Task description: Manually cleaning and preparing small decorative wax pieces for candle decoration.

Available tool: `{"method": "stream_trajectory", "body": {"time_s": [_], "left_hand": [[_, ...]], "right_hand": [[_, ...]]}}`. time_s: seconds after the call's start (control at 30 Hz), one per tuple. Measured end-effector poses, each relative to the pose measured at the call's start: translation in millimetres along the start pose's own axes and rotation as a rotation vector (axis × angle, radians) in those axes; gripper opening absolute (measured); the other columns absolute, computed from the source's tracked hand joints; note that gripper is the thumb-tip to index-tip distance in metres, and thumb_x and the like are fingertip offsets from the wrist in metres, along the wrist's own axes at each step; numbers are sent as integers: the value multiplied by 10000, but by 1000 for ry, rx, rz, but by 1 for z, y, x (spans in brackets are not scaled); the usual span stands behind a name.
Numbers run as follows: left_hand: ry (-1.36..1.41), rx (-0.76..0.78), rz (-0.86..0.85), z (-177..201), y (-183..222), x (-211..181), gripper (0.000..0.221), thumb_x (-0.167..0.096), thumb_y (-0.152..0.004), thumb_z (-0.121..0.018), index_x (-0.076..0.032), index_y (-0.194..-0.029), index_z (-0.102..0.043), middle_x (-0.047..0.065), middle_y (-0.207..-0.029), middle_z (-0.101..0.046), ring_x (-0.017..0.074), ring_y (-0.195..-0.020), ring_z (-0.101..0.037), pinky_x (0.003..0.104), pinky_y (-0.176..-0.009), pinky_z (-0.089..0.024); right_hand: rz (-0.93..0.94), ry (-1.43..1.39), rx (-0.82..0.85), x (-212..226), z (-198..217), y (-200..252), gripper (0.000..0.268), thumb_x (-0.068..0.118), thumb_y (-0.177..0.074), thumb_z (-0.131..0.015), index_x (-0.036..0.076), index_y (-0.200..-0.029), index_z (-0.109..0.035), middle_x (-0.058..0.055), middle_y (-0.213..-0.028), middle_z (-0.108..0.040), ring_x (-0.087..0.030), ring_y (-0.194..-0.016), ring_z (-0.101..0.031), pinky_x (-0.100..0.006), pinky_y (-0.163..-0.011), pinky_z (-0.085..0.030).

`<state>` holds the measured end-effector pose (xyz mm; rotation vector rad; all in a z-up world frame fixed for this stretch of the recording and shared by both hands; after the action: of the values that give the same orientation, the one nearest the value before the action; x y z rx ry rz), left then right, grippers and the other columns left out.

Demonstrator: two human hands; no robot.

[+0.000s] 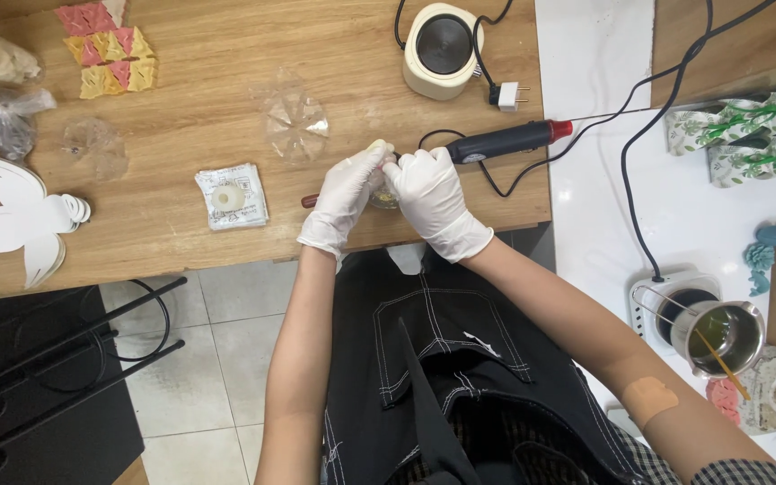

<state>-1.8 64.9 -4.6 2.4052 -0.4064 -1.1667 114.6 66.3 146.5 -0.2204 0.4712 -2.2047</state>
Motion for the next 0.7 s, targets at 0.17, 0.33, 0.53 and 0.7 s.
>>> {"method": "stream_trajectory", "body": {"time_s": [0.17, 0.33, 0.53, 0.7], "left_hand": [[60, -52, 28, -3, -2, -5, 403, -307, -953, -720, 17, -1190, -686, 62, -1040, -715, 144, -982, -655, 297, -890, -528], [89, -44, 35, -6, 2, -4, 374, -299, -964, -717, 6, -1180, -692, 55, -1043, -712, 141, -987, -663, 301, -915, -535], [128, -26, 22, -12, 2, -4, 298, -291, -975, -718, -45, -1137, -678, 37, -1051, -704, 134, -978, -660, 313, -912, -544], [122, -49, 16, -14, 3, -3, 308, -302, -978, -707, -46, -1142, -660, 44, -1055, -708, 147, -1008, -678, 328, -916, -555]], "right_hand": [[-81, -125, -53, -3, 10, 1, 90, 168, -957, -701, 83, -981, -719, -48, -724, -549, -226, -712, -559, -382, -704, -413], [-164, -97, -74, -13, 16, -2, 128, 191, -959, -690, 113, -1042, -747, -44, -709, -552, -233, -704, -562, -385, -714, -411], [-191, -63, -38, -12, 8, 2, 119, 199, -982, -677, 98, -1005, -737, -48, -700, -555, -233, -691, -558, -386, -696, -410], [-205, -15, -74, -8, 10, 2, 130, 194, -986, -677, 79, -996, -735, -51, -686, -548, -234, -677, -556, -385, -674, -408]]}}
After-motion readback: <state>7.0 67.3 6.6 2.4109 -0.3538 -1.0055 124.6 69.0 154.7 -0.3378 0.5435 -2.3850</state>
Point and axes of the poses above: each hand's wrist, its own y-axis away from the middle knuckle, its own z-axis out of the back of the hand, x = y × z, the point moved 7 cm from there along -y, towards the middle knuckle
